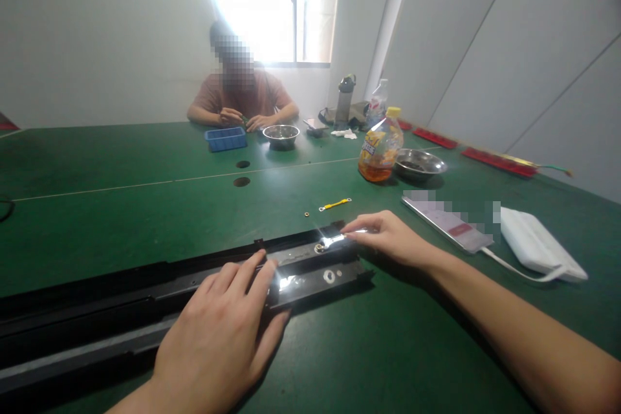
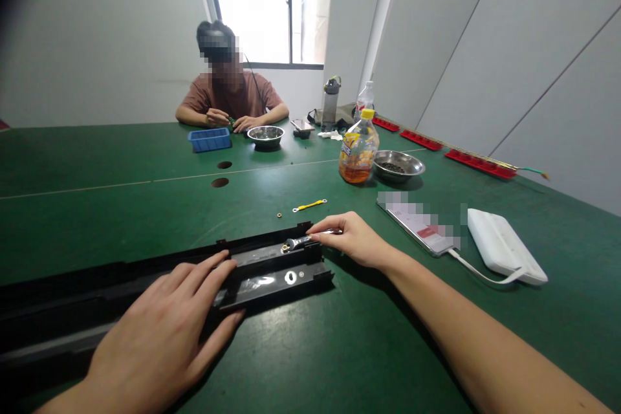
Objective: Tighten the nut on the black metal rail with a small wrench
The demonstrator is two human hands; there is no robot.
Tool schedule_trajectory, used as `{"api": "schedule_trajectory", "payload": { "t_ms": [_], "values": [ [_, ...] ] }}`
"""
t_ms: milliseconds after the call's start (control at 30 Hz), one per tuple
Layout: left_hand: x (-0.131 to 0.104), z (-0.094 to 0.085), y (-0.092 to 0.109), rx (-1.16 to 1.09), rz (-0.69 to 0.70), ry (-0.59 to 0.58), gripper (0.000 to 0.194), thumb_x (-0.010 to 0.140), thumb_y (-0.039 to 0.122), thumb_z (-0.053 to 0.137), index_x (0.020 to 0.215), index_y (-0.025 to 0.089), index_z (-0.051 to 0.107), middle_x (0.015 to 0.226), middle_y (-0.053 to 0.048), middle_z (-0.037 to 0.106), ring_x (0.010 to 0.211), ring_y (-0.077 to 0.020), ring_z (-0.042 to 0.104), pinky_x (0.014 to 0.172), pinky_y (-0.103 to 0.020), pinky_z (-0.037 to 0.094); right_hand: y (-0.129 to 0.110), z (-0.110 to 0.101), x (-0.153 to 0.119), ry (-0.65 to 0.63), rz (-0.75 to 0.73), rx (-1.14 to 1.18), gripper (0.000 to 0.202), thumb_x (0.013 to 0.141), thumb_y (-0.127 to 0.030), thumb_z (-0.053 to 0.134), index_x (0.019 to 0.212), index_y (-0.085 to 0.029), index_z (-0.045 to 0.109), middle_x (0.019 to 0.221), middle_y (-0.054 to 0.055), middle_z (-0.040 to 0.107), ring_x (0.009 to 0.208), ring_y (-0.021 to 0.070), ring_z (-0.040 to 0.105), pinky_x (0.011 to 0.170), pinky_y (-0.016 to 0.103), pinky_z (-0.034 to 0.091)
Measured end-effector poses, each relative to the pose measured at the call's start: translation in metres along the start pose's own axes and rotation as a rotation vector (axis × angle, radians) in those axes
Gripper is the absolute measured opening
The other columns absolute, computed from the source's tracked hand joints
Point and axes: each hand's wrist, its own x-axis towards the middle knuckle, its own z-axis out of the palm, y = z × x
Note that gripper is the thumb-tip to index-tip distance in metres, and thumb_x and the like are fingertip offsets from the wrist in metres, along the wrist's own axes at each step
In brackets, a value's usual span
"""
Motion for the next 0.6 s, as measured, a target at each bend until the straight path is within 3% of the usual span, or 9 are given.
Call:
{"api": "schedule_trajectory", "payload": {
  "t_ms": [600],
  "values": [
    [-0.0001, 0.0003, -0.0008, -0.007, 0.003, -0.001, 0.061, 0.096, 0.056, 0.055, 0.147, 0.024, 0.057, 0.148, -0.009, 0.065, 0.12, -0.0314, 0.065, 0.098, -0.051, 0.057, 0.0001, 0.0001, -0.0011, 0.006, 0.024, 0.034, 0.033, 0.086, -0.05, 0.078, 0.1, -0.022, 0.088, 0.108, 0.01, 0.085, 0.105, 0.0328, 0.077, 0.095, 0.044, 0.055]
  ]
}}
